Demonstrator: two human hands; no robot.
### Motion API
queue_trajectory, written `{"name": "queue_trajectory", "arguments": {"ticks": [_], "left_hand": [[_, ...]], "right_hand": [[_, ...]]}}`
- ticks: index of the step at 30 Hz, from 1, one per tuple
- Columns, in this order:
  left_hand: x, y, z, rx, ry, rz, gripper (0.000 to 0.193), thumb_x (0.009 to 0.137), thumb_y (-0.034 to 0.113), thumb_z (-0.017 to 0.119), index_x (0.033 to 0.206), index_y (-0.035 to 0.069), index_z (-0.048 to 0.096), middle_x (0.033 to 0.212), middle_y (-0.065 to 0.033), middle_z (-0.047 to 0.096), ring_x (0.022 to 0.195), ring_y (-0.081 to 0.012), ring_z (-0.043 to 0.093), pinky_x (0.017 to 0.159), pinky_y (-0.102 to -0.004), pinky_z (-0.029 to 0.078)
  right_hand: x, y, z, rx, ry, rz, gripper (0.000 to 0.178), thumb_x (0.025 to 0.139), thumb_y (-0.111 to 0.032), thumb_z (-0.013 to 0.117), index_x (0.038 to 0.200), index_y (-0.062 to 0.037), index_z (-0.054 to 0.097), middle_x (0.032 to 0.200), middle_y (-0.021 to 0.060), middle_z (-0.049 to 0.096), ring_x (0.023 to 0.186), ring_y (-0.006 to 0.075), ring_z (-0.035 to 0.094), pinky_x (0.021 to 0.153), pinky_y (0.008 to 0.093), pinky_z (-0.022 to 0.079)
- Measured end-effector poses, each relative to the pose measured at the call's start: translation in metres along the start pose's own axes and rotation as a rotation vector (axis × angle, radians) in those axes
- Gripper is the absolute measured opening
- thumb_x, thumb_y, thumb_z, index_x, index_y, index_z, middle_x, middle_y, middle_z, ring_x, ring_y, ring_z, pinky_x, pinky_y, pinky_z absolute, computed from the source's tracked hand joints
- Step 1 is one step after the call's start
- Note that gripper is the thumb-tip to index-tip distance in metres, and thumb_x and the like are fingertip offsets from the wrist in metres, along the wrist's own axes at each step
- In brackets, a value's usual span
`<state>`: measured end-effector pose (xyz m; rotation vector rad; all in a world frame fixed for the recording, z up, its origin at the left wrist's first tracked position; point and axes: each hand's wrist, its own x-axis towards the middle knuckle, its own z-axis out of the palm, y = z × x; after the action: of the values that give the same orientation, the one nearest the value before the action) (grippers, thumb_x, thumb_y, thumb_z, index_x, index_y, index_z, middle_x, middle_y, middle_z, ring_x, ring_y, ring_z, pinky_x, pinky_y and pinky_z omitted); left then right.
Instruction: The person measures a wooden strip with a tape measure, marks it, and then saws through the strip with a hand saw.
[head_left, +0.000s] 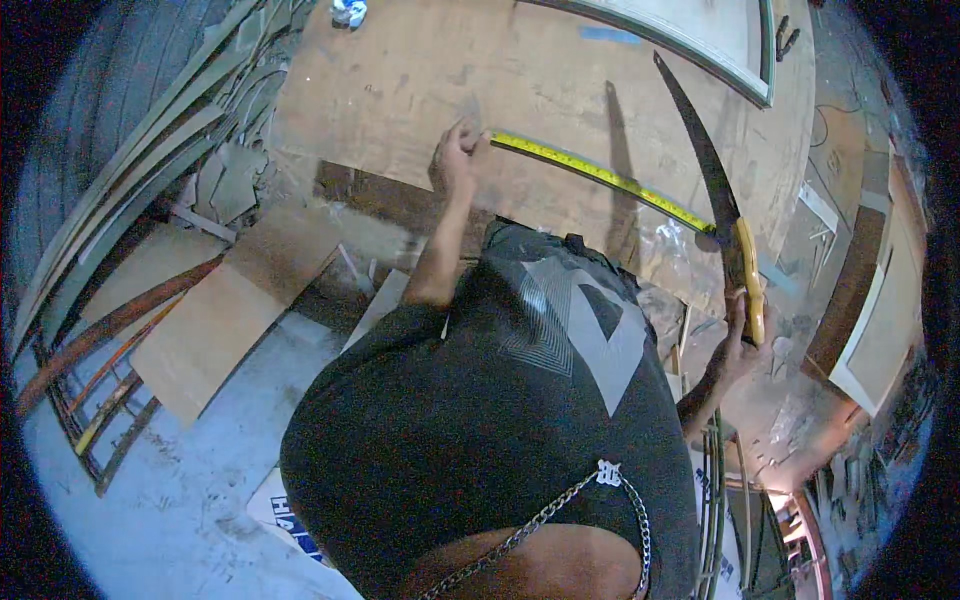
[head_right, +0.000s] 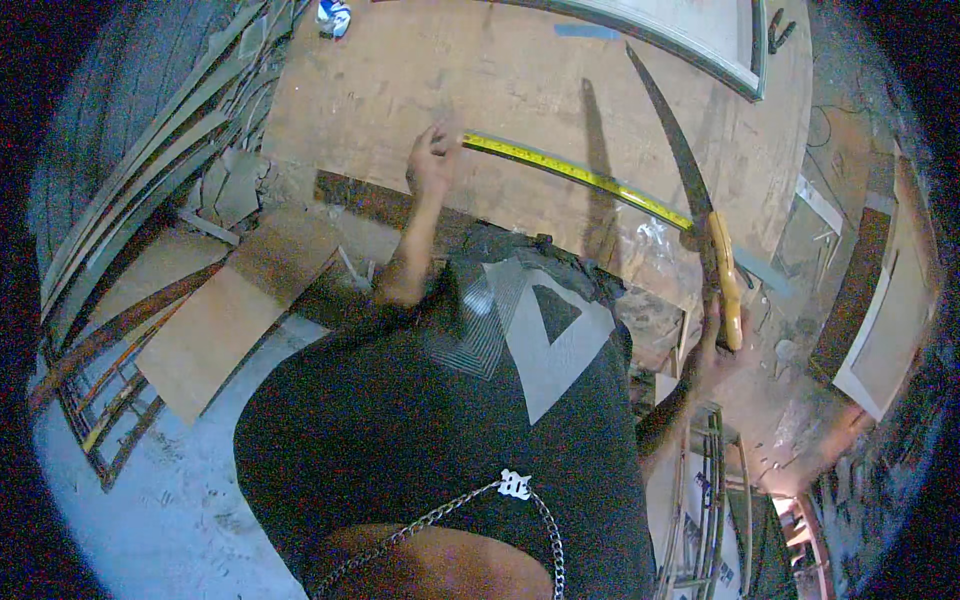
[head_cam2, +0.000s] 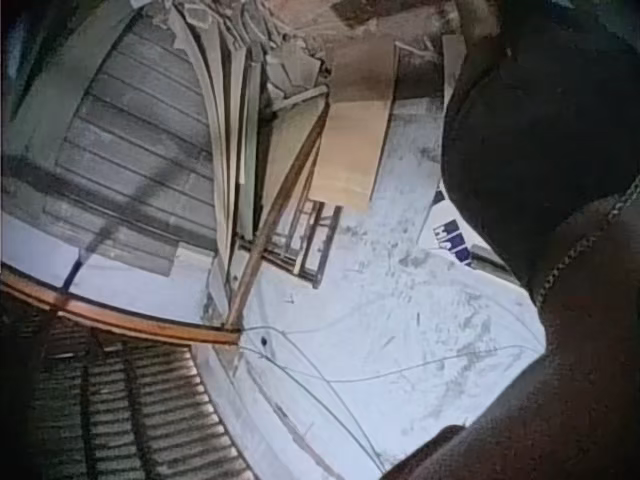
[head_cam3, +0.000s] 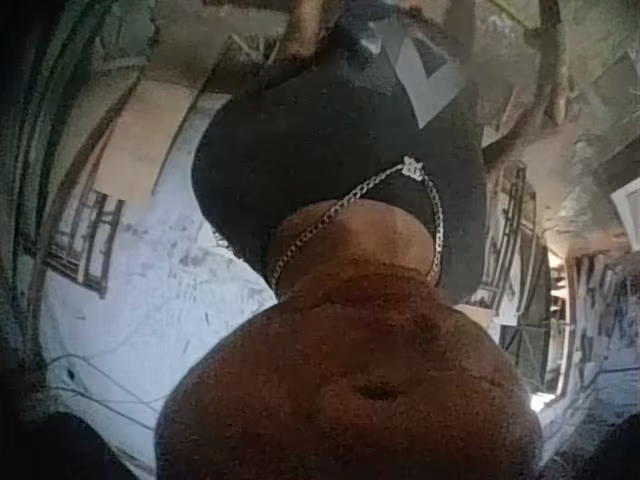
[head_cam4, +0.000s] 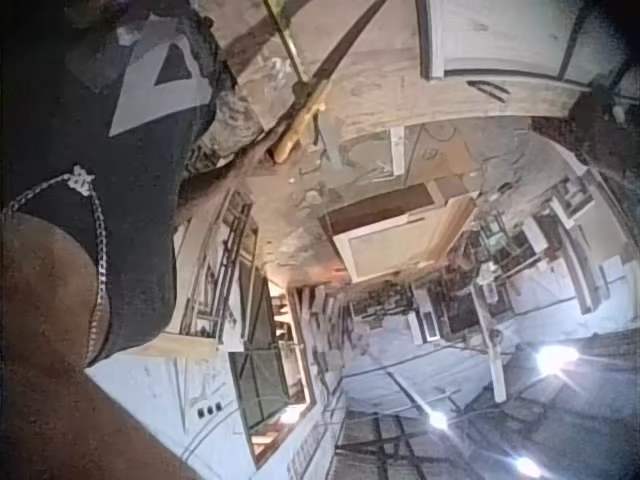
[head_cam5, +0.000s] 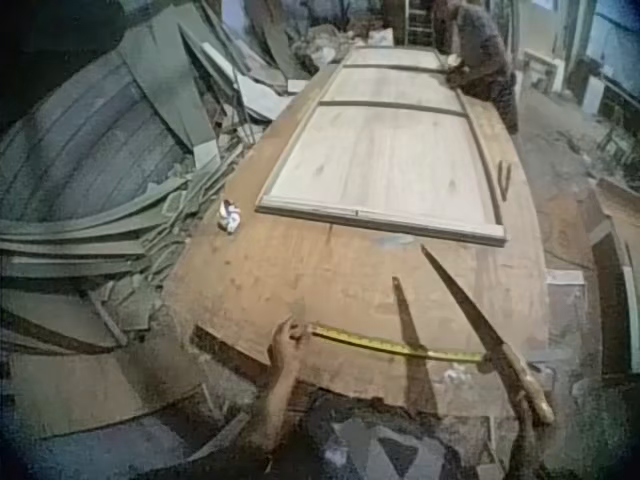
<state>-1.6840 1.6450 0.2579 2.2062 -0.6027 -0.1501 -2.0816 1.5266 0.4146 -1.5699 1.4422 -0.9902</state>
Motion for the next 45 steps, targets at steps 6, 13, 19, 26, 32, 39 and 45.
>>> {"name": "queue_trajectory", "arguments": {"ticks": [6, 13, 19, 26, 32, 39, 45], "left_hand": [[0.0, -0.012, -0.001, 0.123, -0.053, -0.095, 0.036, 0.076, 0.038, 0.067, 0.098, 0.009, 0.068, 0.088, -0.0077, 0.065, 0.075, -0.0205, 0.063, 0.068, -0.0328, 0.048], [-0.008, -0.007, 0.01, 0.143, 0.038, 0.037, 0.025, 0.077, 0.035, 0.065, 0.086, 0.012, 0.07, 0.087, -0.009, 0.065, 0.081, -0.027, 0.061, 0.071, -0.0366, 0.047], [-0.01, -0.011, 0.012, 0.093, 0.046, 0.087, 0.024, 0.076, 0.032, 0.067, 0.088, 0.011, 0.07, 0.089, -0.0079, 0.063, 0.088, -0.0289, 0.058, 0.077, -0.0406, 0.044], [-0.013, -0.012, 0.026, 0.184, 0.077, 0.095, 0.033, 0.077, 0.038, 0.066, 0.093, 0.008, 0.068, 0.093, -0.0097, 0.061, 0.092, -0.0294, 0.056, 0.081, -0.0394, 0.043], [-0.014, -0.01, 0.029, 0.24, 0.073, 0.212, 0.038, 0.079, 0.034, 0.065, 0.108, 0.01, 0.062, 0.106, -0.0091, 0.057, 0.102, -0.0287, 0.051, 0.089, -0.0404, 0.038], [-0.001, -0.013, 0.023, 0.293, -0.094, 0.57, 0.03, 0.079, 0.016, 0.059, 0.108, 0.013, 0.064, 0.115, -0.0055, 0.057, 0.112, -0.0273, 0.049, 0.098, -0.0453, 0.031], [0.0, -0.011, 0.036, 0.144, -0.357, 0.783, 0.04, 0.071, -0.003, 0.052, 0.107, 0.009, 0.064, 0.114, -0.0077, 0.058, 0.11, -0.0278, 0.052, 0.099, -0.0445, 0.037]], "right_hand": [[-0.017, 0.004, 0.016, 0.17, 0.021, 0.118, 0.025, 0.084, -0.012, 0.064, 0.103, 0.0035, 0.057, 0.091, 0.0083, 0.061, 0.082, 0.0141, 0.059, 0.074, 0.0275, 0.048], [-0.037, 0.018, 0.006, -0.046, 0.029, 0.123, 0.024, 0.085, -0.012, 0.062, 0.101, 0.0063, 0.058, 0.096, 0.0101, 0.059, 0.084, 0.0137, 0.058, 0.074, 0.0252, 0.048], [-0.049, 0.022, 0.006, 0.083, 0.125, 0.199, 0.022, 0.081, -0.015, 0.07, 0.094, 0.0019, 0.064, 0.081, 0.0049, 0.063, 0.071, 0.0099, 0.058, 0.061, 0.0229, 0.047], [-0.086, 0.028, 0.018, -0.076, 0.135, 0.221, 0.021, 0.087, -0.02, 0.061, 0.091, 0.0004, 0.056, 0.069, 0.0027, 0.055, 0.058, 0.0079, 0.051, 0.051, 0.0209, 0.04], [-0.105, 0.043, 0.024, 0.049, 0.133, 0.244, 0.028, 0.089, -0.025, 0.056, 0.093, 0.002, 0.055, 0.069, 0.0028, 0.054, 0.062, 0.0104, 0.049, 0.056, 0.0235, 0.039], [-0.13, 0.064, 0.033, -0.068, 0.098, 0.301, 0.028, 0.091, -0.023, 0.052, 0.095, 0.0046, 0.056, 0.074, 0.0062, 0.056, 0.066, 0.0108, 0.047, 0.057, 0.0262, 0.04], [-0.133, 0.066, 0.043, -0.072, 0.118, 0.285, 0.027, 0.092, -0.023, 0.051, 0.087, 0.0025, 0.054, 0.067, 0.0013, 0.046, 0.062, 0.0097, 0.039, 0.054, 0.0253, 0.033]]}}
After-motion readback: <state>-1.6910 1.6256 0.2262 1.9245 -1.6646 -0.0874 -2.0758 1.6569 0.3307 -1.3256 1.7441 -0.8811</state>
